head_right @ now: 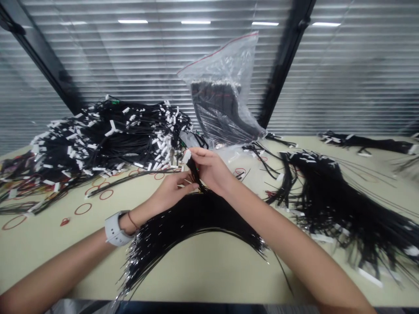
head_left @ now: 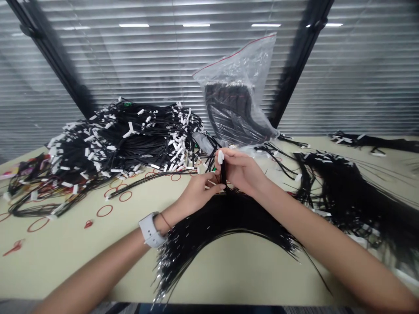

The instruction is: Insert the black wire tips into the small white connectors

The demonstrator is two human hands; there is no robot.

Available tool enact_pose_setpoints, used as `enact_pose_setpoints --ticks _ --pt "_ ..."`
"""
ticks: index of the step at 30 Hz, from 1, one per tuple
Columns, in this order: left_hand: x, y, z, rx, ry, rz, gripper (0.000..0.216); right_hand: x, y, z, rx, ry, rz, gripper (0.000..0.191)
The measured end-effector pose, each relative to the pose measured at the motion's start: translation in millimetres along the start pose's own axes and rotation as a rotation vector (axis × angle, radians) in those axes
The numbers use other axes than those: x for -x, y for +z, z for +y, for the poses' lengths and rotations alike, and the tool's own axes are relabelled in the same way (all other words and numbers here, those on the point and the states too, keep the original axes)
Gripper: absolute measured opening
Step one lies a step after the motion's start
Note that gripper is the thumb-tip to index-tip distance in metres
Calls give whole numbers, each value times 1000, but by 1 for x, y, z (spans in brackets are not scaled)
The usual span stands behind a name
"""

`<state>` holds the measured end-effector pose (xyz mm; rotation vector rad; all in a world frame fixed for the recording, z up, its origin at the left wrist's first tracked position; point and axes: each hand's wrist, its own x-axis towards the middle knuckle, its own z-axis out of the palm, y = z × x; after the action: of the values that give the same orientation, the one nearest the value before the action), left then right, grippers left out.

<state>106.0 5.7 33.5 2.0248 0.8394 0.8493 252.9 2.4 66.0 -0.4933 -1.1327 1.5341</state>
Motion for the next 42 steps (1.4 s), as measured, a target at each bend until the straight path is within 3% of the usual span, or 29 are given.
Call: enact_pose_setpoints --ticks 3,9,11,13,15,17,20,23,25,27,30,32,34,38,40,42 --pt "3 -5 0 -87 -9 77 19 -1 -3 -5 -14 -4 -21 5" --pt "17 -29 5 -182 -88 95 18 -2 -8 -9 -70 61 5 3" --pt "28 -43 9 -306 -107 -32 16 -1 -10 -11 -46 45 16 2" --pt "42 -58 11 -487 -136 -322 15 -1 -11 -15 -1 13 27 3" --pt "56 -70 12 -713 -155 -446 18 0 -12 -19 61 -18 55 4" --pt "65 -74 13 -895 -177 -377 22 1 -12 -22 119 -34 76 4" --pt "66 -65 22 -1059 -158 -117 77 2 -8 -22 156 -23 62 6" --pt "53 -45 45 -1018 -69 -16 109 4 -2 -20 146 -20 50 7" --pt "43 -32 63 -991 -11 98 116 5 0 -19 140 -22 46 8" --pt "37 -20 76 -999 68 178 94 6 1 -20 128 -16 40 9" --pt "36 -10 80 -982 131 101 41 6 -1 -22 115 -12 43 10" --pt "38 -9 79 -955 103 115 19 7 -4 -23 120 -15 50 10" --pt "40 -13 81 -925 94 225 15 7 -6 -25 122 -15 42 7" --pt "36 -22 94 -874 125 475 28 7 -8 -25 91 -6 12 7" --pt "32 -22 97 -862 144 436 32 6 -8 -24 89 2 13 8" --pt "28 -16 89 -876 158 231 34 6 -7 -23 109 3 23 9"
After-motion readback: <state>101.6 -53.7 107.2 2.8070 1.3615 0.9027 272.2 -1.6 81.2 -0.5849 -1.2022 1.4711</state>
